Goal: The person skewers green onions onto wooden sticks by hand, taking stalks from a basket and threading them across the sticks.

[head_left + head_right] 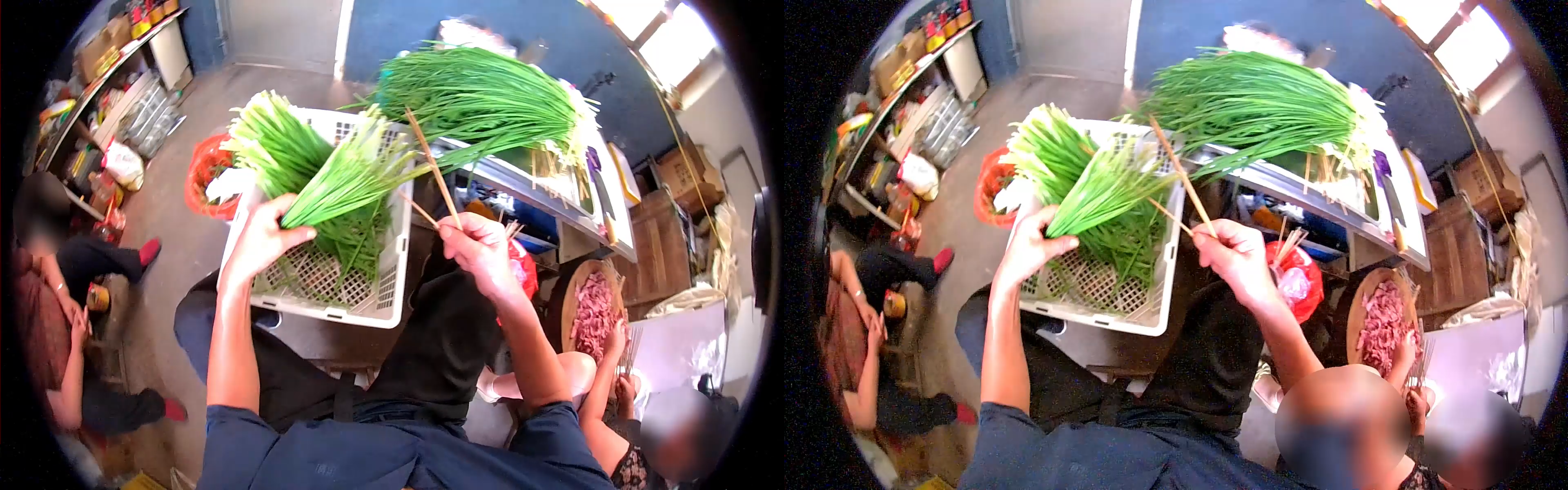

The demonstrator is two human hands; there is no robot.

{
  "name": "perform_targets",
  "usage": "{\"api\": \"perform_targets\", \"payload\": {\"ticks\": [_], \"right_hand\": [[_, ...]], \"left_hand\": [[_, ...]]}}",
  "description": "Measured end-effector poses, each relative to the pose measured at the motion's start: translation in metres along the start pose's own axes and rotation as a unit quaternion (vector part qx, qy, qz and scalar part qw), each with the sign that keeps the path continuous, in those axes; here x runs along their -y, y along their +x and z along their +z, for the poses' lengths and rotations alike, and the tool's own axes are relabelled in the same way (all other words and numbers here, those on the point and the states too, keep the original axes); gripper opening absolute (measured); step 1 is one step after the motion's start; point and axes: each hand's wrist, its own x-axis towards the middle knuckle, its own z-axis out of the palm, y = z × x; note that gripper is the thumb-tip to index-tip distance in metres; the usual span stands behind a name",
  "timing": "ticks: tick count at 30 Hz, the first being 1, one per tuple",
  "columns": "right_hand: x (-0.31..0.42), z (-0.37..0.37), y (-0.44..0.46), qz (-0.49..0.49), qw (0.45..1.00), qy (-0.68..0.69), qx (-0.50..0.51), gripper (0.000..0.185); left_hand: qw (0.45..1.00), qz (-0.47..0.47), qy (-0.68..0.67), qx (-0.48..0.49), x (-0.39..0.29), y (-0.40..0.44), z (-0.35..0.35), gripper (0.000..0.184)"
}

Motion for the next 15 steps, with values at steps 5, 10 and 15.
{"api": "perform_targets", "payload": {"ticks": [5, 10, 15], "right_hand": [[0.037, 0.003, 0.012, -0.067, 0.997, -0.021, 0.02, 0.009], [0.087, -0.015, 0.042, -0.144, 0.988, -0.058, -0.023, 0.008], [0.138, -0.068, 0.088, -0.189, 0.968, 0.003, -0.166, 0.006]], "left_hand": [[0.999, -0.034, -0.026, -0.025, 0.014, -0.003, 0.002, 0.049], [0.993, -0.013, 0.001, -0.114, 0.041, 0.0, -0.009, 0.055], [0.977, -0.072, -0.097, -0.176, 0.051, 0.006, -0.011, 0.052]]}}
